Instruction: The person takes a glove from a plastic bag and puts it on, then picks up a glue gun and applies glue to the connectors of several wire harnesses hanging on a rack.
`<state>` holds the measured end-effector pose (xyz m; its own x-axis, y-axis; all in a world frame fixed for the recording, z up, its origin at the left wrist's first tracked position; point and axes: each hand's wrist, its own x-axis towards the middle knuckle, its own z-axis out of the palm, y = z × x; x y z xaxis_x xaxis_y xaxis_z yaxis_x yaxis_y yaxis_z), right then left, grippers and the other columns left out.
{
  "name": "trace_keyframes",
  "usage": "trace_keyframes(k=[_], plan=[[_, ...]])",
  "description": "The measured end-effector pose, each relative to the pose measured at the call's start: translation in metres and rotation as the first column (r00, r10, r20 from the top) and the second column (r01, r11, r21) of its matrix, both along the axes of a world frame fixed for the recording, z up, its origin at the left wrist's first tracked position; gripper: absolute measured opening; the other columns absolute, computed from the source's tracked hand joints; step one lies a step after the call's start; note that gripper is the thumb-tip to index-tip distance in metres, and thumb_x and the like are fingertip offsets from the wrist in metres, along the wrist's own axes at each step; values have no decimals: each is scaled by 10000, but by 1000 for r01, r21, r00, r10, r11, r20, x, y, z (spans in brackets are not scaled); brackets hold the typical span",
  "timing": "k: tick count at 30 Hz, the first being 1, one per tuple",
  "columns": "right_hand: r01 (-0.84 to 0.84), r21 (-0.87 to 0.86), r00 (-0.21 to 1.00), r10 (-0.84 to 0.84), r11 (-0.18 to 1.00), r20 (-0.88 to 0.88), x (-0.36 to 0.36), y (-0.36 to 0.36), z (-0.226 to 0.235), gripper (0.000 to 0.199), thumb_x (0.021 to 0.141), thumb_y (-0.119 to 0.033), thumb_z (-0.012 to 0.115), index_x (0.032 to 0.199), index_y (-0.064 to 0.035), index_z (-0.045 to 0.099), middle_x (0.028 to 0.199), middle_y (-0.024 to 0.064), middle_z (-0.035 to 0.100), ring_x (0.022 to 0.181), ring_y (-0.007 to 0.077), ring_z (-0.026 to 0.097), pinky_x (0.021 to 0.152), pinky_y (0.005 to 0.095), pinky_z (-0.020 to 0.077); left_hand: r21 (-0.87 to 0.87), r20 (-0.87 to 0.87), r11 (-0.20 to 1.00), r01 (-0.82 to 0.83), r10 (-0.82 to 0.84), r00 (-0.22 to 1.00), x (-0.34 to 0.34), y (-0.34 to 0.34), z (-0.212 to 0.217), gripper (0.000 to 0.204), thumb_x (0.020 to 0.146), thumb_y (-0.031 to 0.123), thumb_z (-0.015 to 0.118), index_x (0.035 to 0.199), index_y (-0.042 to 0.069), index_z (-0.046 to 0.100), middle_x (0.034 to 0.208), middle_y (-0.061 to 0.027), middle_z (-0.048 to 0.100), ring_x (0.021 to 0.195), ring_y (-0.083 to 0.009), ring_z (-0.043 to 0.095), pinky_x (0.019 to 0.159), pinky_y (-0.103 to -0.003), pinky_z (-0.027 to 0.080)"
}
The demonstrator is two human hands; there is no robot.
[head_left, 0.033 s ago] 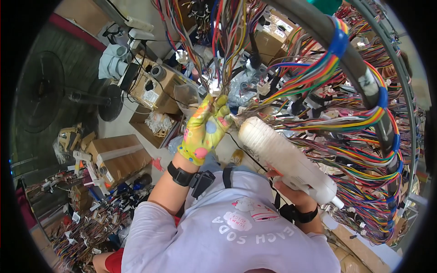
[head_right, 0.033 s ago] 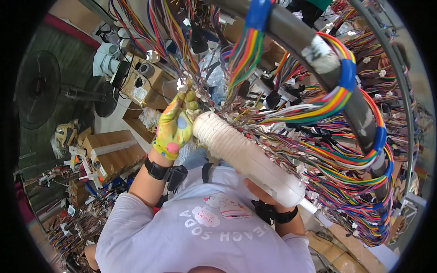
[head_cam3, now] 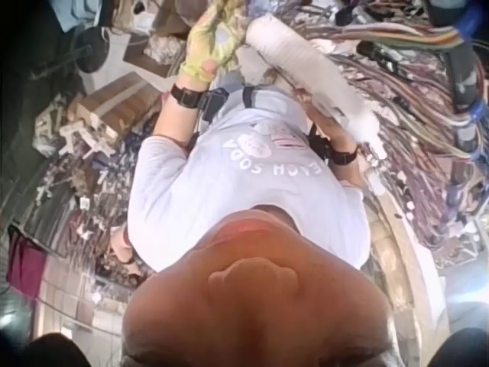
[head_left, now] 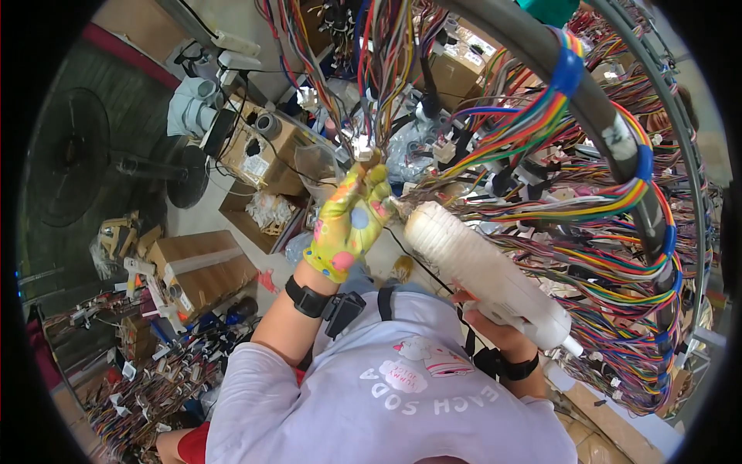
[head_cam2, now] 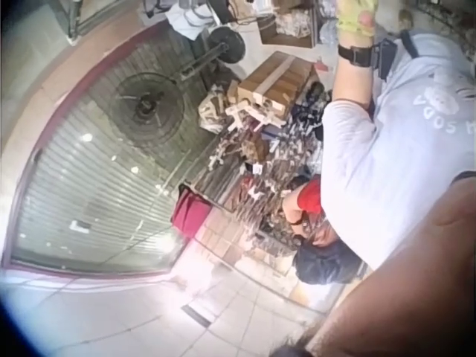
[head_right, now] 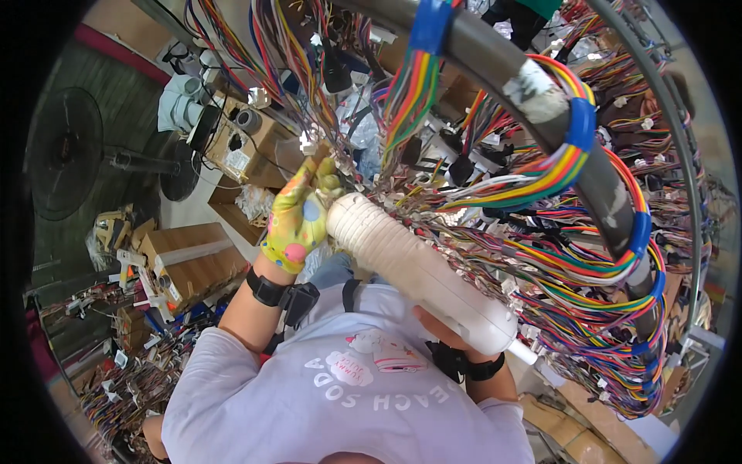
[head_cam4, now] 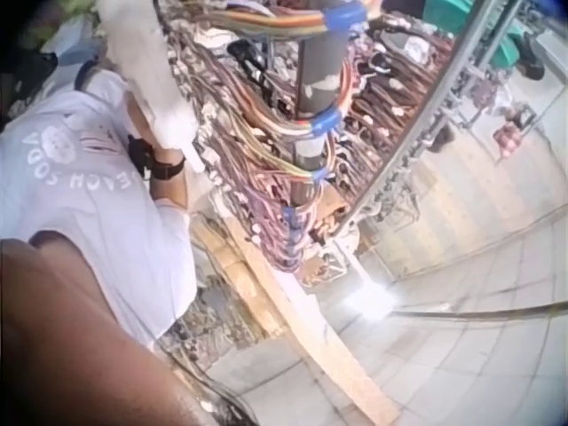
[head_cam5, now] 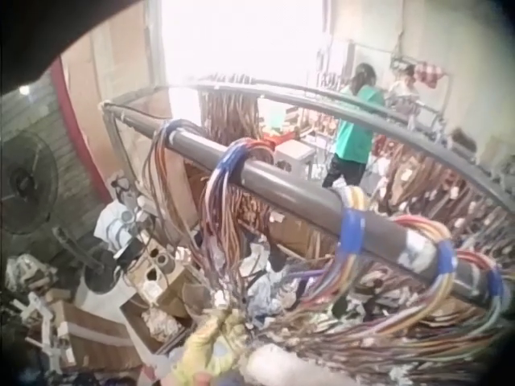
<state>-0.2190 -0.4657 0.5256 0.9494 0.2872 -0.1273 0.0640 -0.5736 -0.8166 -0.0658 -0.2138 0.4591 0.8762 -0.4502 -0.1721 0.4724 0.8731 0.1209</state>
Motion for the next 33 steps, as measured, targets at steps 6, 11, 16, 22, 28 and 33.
trace_keyframes(k=[6, 11, 16, 22, 28, 33], plan=[[68, 99, 998, -70, 993, 8, -22, -13, -8, 647, 782, 28, 628, 1359, -37, 342, 1203, 169, 544, 1044, 267, 593, 882, 380, 479, 679, 337, 718, -154, -118, 934, -5, -49, 5, 541, 937, 358, 484, 1330, -7, 412, 1295, -109, 500, 1203, -223, 451, 1047, -356, 291], [96, 285, 993, -112, 954, 40, -19, -11, 1, 649, 781, 38, 623, 1362, -39, 343, 1204, 166, 540, 1061, 265, 582, 886, 375, 479, 541, 517, 794, -278, -53, 854, 33, -72, -8, 540, 968, 347, 414, 1395, 22, 343, 1387, -116, 401, 1252, -197, 400, 1073, -328, 250], [298, 576, 937, -119, 761, -328, -23, -14, 0, 622, 808, -172, 653, 1358, -82, 377, 1321, 78, 479, 1216, 200, 458, 1024, 356, 357, 402, 420, 900, -167, -19, 907, 17, -71, 26, 459, 885, 74, 579, 1317, 25, 431, 1211, -77, 540, 1064, -136, 529, 919, -272, 427], [376, 749, 899, -18, 545, -438, -21, -18, 8, 432, 945, -207, 430, 1351, -67, 384, 1309, 83, 488, 1168, 193, 496, 976, 388, 405, 703, 505, 535, -468, 89, 859, -22, -58, 30, 373, 850, 73, 629, 1196, 21, 502, 1124, -60, 547, 990, -136, 541, 876, -263, 437], [211, 681, 977, -149, 701, -150, -9, -10, 24, 609, 766, 1, 671, 1306, -6, 388, 1146, 142, 579, 1004, 237, 602, 859, 342, 467, 727, 612, 409, -552, -21, 791, -71, -35, 47, 322, 800, 51, 635, 1112, 26, 555, 1086, -71, 543, 969, -159, 543, 851, -285, 438], [94, 582, 995, -88, 808, -38, -13, -24, 24, 594, 781, -44, 673, 1307, -15, 398, 1153, 134, 585, 1000, 218, 602, 868, 342, 461, 727, 661, 388, -567, -172, 730, -77, -28, 49, 333, 808, 123, 630, 1116, 11, 568, 1116, -86, 540, 1028, -194, 531, 901, -322, 417]])
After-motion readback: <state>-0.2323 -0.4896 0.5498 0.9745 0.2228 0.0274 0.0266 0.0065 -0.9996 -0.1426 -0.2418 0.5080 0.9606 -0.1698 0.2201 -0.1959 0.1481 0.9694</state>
